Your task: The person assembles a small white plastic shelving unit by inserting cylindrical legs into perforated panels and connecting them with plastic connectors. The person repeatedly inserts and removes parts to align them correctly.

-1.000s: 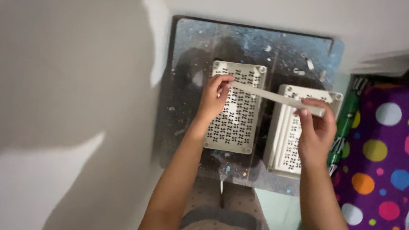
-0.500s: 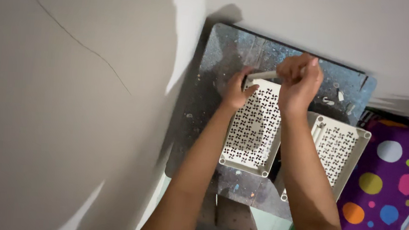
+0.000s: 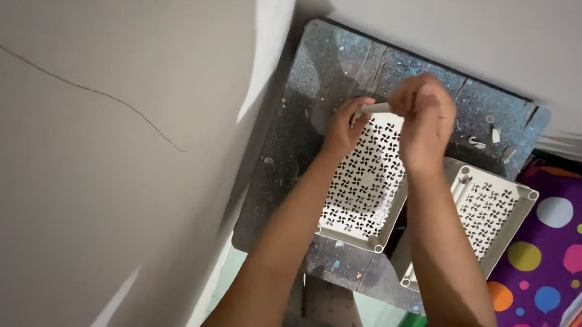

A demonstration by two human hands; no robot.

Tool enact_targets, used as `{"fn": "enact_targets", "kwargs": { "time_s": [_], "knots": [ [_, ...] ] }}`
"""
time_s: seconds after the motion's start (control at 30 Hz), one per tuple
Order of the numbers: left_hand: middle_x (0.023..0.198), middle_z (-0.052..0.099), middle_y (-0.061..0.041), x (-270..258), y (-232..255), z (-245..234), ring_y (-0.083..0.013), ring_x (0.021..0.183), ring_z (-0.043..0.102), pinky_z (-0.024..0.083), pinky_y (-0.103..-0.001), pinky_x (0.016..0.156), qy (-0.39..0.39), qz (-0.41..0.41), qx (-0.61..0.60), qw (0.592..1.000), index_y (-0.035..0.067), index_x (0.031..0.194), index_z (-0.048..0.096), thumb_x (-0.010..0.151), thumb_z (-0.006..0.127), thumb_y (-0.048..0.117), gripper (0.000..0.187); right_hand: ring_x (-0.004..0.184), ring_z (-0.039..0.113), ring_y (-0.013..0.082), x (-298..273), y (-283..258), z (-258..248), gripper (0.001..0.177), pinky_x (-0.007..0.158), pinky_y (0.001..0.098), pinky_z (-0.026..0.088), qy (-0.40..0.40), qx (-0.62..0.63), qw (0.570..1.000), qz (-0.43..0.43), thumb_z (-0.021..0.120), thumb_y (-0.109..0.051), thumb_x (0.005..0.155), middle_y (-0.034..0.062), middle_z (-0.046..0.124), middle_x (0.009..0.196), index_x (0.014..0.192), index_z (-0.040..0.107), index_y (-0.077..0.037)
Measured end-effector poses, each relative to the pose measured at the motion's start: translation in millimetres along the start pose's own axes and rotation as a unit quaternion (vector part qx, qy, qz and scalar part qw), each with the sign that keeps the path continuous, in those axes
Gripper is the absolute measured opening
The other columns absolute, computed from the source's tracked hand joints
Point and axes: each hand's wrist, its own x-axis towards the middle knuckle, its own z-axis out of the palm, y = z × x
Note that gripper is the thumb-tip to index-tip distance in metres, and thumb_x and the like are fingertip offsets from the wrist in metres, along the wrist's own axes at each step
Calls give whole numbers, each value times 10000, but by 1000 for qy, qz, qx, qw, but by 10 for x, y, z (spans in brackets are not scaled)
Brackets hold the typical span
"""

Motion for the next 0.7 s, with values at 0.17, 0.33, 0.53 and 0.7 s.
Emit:
{"fn": "enact_targets", "kwargs": {
  "time_s": [0.17, 0.33, 0.53, 0.7],
  "knots": [
    [1175, 711, -84, 8, 121, 8, -223, 979, 709, 548, -319, 829, -2, -88, 27, 996, 119, 1264, 666, 928, 668, 28, 348, 570, 283, 135, -12, 156, 111, 362, 558, 330, 267, 57, 14, 998, -14, 414, -179, 1054, 37, 321, 646, 724, 335, -52],
    [1182, 715, -96, 23, 197, 8, -240, 963, 718, 561, -328, 818, 8, -76, 53, 996, 112, 1248, 667, 909, 644, 2, 357, 510, 223, 125, -4, 278, 42, 445, 484, 318, 201, 39, 13, 999, -30, 425, -232, 1045, 15, 256, 604, 651, 287, -79],
    [1187, 710, -119, 53, 151, 17, -296, 1054, 722, 572, -358, 887, 25, -30, 58, 998, 89, 1227, 664, 927, 662, 14, 309, 477, 238, 143, 41, 384, -117, 486, 437, 322, 211, -74, 15, 996, -42, 401, -276, 1025, 17, 263, 534, 591, 273, -101],
    [1198, 701, -146, 49, 136, 30, -317, 1082, 711, 571, -371, 907, 13, -47, 57, 997, 70, 1218, 667, 918, 639, -4, 310, 479, 263, 133, 132, 159, -169, 471, 491, 316, 265, -155, 20, 988, 19, 399, -304, 1067, 26, 274, 526, 656, 293, -102]
  ]
}}
